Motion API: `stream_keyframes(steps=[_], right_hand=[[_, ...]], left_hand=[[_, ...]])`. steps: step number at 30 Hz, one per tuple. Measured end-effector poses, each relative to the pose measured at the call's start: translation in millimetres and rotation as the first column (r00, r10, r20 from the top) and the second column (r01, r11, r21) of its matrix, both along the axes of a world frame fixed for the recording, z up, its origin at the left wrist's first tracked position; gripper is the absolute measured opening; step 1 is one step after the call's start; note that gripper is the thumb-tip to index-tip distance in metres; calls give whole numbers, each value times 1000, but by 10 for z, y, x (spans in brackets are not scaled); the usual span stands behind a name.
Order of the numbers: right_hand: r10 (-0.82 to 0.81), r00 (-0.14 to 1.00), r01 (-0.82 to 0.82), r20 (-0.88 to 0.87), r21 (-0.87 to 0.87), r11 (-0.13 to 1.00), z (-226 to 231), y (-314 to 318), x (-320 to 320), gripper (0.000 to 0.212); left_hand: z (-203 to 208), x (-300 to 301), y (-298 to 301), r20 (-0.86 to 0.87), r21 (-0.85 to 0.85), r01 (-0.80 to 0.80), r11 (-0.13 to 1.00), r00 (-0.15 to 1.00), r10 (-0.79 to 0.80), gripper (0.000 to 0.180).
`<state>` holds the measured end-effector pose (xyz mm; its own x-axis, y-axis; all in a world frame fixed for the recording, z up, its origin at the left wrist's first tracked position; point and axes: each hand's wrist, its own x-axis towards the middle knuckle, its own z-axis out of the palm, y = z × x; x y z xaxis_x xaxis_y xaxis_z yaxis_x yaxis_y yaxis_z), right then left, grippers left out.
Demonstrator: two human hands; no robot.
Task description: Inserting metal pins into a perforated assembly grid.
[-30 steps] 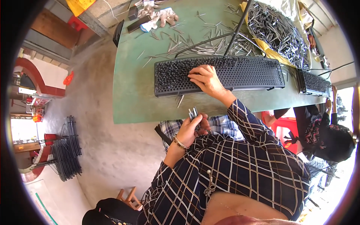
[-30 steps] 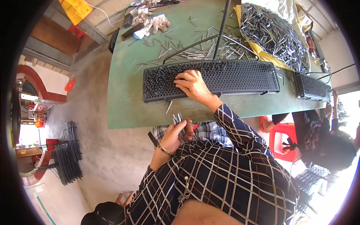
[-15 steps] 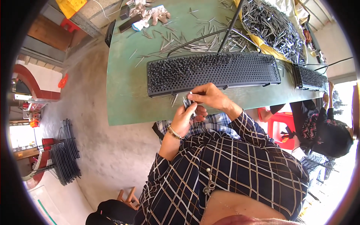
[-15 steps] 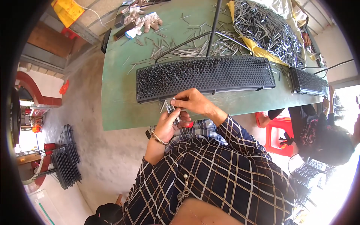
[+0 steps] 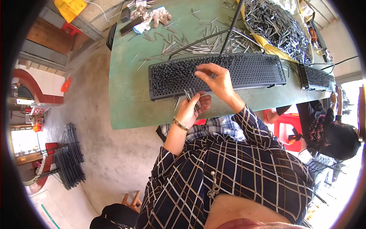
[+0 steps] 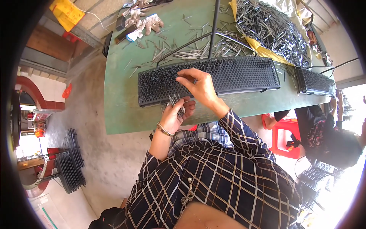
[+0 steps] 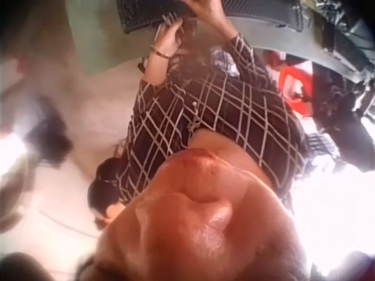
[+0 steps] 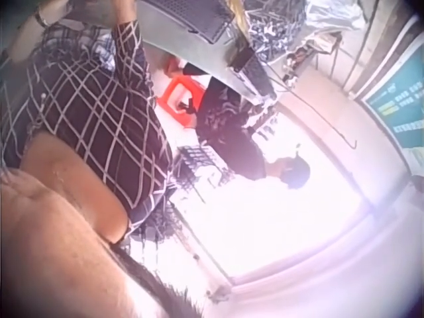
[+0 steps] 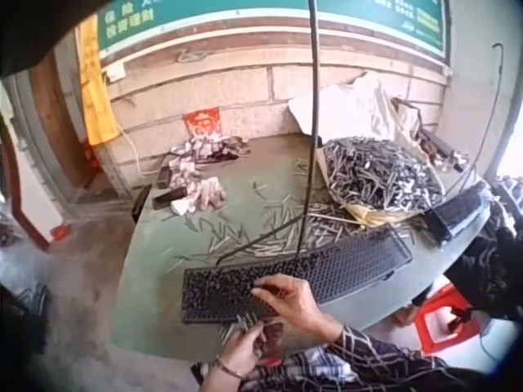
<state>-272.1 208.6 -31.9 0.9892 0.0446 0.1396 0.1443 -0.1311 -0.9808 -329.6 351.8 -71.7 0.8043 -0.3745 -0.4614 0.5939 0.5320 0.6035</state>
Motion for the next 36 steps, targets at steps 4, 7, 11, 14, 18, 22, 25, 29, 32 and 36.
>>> stream_keyframes(steps=[4, 7, 11, 14, 18, 22, 25, 29, 32, 36], right_hand=[[13, 956, 70, 293, -272, 960, -160, 76, 258, 19], [105, 890, 89, 445, -395, 914, -253, 47, 317, 17], [158, 837, 110, 524, -444, 889, -257, 68, 354, 17], [109, 868, 144, 484, -457, 878, -238, 63, 340, 16], [142, 821, 130, 552, -424, 896, -273, 66, 353, 16], [169, 787, 148, 593, -448, 881, -296, 64, 346, 17], [162, 759, 178, 631, -440, 880, -283, 65, 347, 16], [181, 763, 160, 620, -453, 877, -367, 74, 352, 16], [219, 745, 155, 630, -483, 862, -377, 61, 336, 15], [225, 737, 194, 637, -519, 833, -279, 30, 281, 15]], left_hand=[[-170, 18, -12, -97, -37, 12, 999, 995, -16, 30], [-123, -29, 8, -10, -13, 47, 999, 999, -47, 28], [-205, -82, 78, -46, -41, 32, 999, 998, -34, 30], [-204, -115, 73, -79, -5, 16, 1000, 997, -16, 31], [-152, -161, 107, -21, 20, 54, 998, 998, -54, 33], [-122, -185, 120, -1, -36, 86, 996, 996, -86, 35], [-101, -172, 118, -1, -44, 89, 995, 996, -89, 37], [-86, -177, 152, -14, -55, 62, 997, 998, -63, 34], [-123, -179, 161, 18, -56, 71, 996, 997, -70, 33], [-103, -169, 151, 37, -57, 80, 995, 996, -78, 28]])
